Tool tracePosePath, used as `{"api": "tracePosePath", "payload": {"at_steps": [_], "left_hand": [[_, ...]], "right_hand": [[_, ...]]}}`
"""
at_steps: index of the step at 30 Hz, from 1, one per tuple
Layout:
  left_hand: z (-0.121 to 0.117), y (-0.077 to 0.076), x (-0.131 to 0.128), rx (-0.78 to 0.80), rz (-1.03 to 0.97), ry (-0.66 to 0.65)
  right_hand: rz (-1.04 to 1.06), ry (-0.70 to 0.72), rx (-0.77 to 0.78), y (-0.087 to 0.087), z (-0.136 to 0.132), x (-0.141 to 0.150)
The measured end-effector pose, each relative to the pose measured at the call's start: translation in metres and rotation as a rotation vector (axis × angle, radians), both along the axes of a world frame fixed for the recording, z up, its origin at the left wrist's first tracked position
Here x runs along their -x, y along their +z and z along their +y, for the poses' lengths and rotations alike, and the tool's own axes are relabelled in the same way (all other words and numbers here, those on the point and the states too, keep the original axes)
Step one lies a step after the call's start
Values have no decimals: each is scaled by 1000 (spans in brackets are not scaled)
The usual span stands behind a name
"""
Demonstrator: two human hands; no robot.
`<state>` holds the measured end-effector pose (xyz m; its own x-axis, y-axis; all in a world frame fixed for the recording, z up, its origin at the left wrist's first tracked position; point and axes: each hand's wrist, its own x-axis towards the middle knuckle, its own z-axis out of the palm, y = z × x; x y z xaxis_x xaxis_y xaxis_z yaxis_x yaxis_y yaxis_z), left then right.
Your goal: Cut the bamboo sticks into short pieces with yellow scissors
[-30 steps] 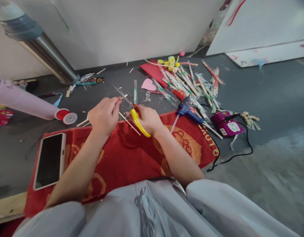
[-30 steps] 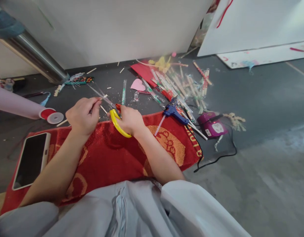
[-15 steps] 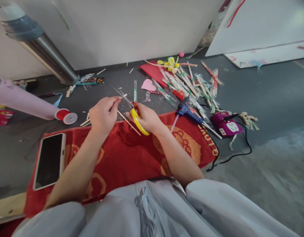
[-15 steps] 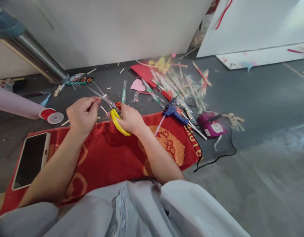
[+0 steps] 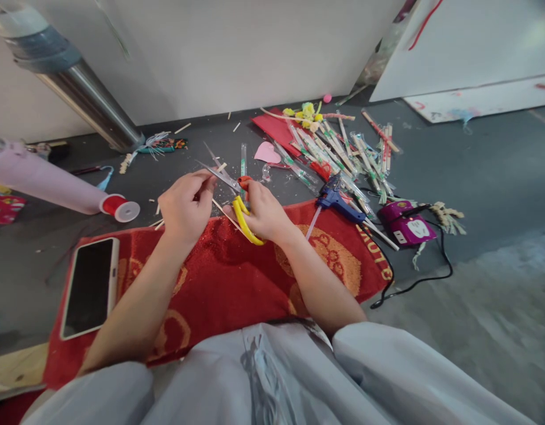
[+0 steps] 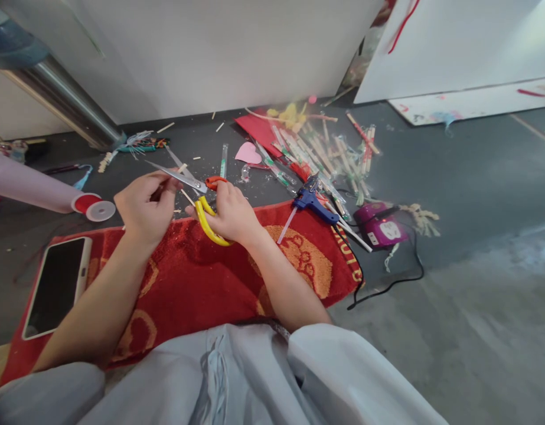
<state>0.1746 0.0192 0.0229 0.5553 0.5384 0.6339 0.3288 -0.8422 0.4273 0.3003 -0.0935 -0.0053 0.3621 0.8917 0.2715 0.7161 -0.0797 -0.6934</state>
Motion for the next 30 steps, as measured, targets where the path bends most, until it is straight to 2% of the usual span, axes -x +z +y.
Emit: {"api": "tracePosePath", "payload": {"at_steps": [6, 16, 30], "left_hand": [[-1, -1, -2, -31, -26, 24], [-4, 0, -3, 21, -36, 68], [-5, -3, -4, 69, -22, 59]], "right_hand": [[7, -4, -5, 1, 0, 0], [12, -19, -75, -8, 3, -1], [-31, -19, -37, -6, 2, -1]]}}
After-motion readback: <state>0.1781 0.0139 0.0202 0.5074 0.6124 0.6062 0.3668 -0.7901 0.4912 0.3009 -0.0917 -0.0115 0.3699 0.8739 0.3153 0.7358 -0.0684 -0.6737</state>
